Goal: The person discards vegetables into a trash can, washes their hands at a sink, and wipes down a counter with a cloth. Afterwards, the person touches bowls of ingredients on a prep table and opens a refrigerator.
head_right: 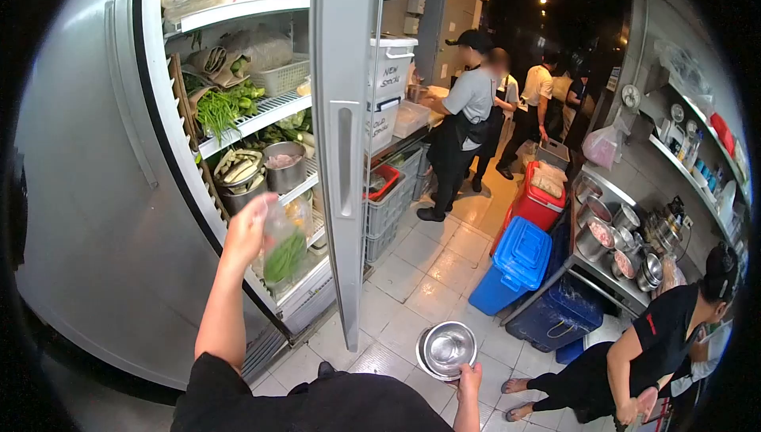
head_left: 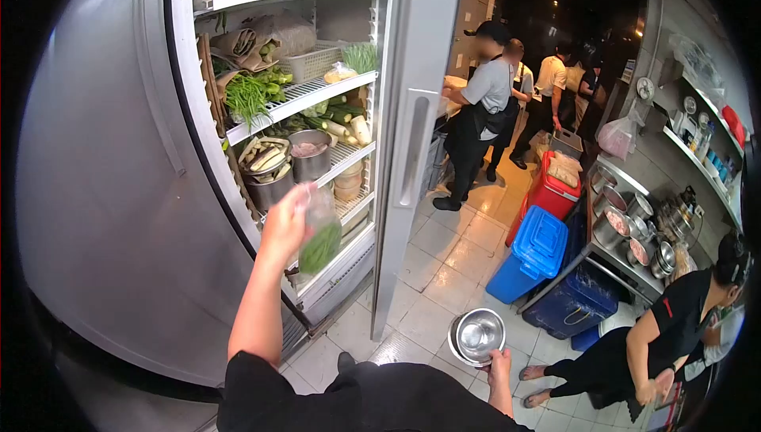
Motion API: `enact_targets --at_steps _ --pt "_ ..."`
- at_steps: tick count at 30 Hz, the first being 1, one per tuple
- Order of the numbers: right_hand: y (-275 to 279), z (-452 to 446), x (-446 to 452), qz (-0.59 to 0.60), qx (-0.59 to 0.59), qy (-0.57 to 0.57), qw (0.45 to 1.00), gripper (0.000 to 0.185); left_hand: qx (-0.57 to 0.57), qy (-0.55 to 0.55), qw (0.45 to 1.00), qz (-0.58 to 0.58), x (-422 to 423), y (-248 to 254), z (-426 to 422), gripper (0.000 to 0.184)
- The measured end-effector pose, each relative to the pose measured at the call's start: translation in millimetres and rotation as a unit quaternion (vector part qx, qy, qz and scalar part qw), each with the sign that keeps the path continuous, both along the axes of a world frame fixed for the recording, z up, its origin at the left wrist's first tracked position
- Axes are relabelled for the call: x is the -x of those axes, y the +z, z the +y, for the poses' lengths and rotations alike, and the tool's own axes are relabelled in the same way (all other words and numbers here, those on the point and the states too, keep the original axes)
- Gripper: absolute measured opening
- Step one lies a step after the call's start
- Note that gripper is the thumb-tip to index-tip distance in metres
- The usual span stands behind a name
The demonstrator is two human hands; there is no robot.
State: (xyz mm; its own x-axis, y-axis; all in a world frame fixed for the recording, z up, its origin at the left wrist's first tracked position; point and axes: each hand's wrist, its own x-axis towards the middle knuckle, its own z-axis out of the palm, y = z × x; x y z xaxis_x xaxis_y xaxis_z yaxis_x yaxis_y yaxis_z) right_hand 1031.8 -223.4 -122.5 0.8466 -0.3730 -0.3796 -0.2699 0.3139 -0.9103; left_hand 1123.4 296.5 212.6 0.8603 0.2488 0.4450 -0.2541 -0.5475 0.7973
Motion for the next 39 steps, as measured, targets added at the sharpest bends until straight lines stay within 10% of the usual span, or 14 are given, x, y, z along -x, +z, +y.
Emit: enact_targets --at_steps 5,17,21,24,26,27,38,39 --pt "-12 14 -15 -0.005 0.005 -0.034 0.999 0.034 0.174 -0.136 0.972 -0.082 -76 76 16 0.032" --pt "1 89 -36 -0.015 -0.019 -0.135 0.991 0.032 0.147 -0.162 0.936 -0.275 -353 222 121 0.038" --pt "-11 98 -20 -0.036 -0.053 -0.182 0.981 0.036 -0.066 0.113 0.99 -0.053 -417 180 147 0.085" --pt "-9 105 -1 -0.017 -0.06 -0.199 0.978 0.038 -0.247 0.119 0.951 0.142 -423 127 141 0.104" --pt "-24 101 9 0.009 -0.043 -0.207 0.977 0.038 -0.117 -0.112 0.986 0.035 -389 126 115 0.07" --pt "-21 106 11 0.038 -0.046 -0.236 0.97 0.037 -0.285 0.007 0.958 -0.027 -412 123 109 0.046" --pt "-20 74 72 0.085 -0.009 -0.253 0.964 0.041 0.1 -0.148 0.862 -0.474 -169 170 14 0.013" --pt "-26 68 78 0.09 -0.01 -0.256 0.962 0.042 0.039 0.044 0.924 -0.378 -117 166 -15 0.011"
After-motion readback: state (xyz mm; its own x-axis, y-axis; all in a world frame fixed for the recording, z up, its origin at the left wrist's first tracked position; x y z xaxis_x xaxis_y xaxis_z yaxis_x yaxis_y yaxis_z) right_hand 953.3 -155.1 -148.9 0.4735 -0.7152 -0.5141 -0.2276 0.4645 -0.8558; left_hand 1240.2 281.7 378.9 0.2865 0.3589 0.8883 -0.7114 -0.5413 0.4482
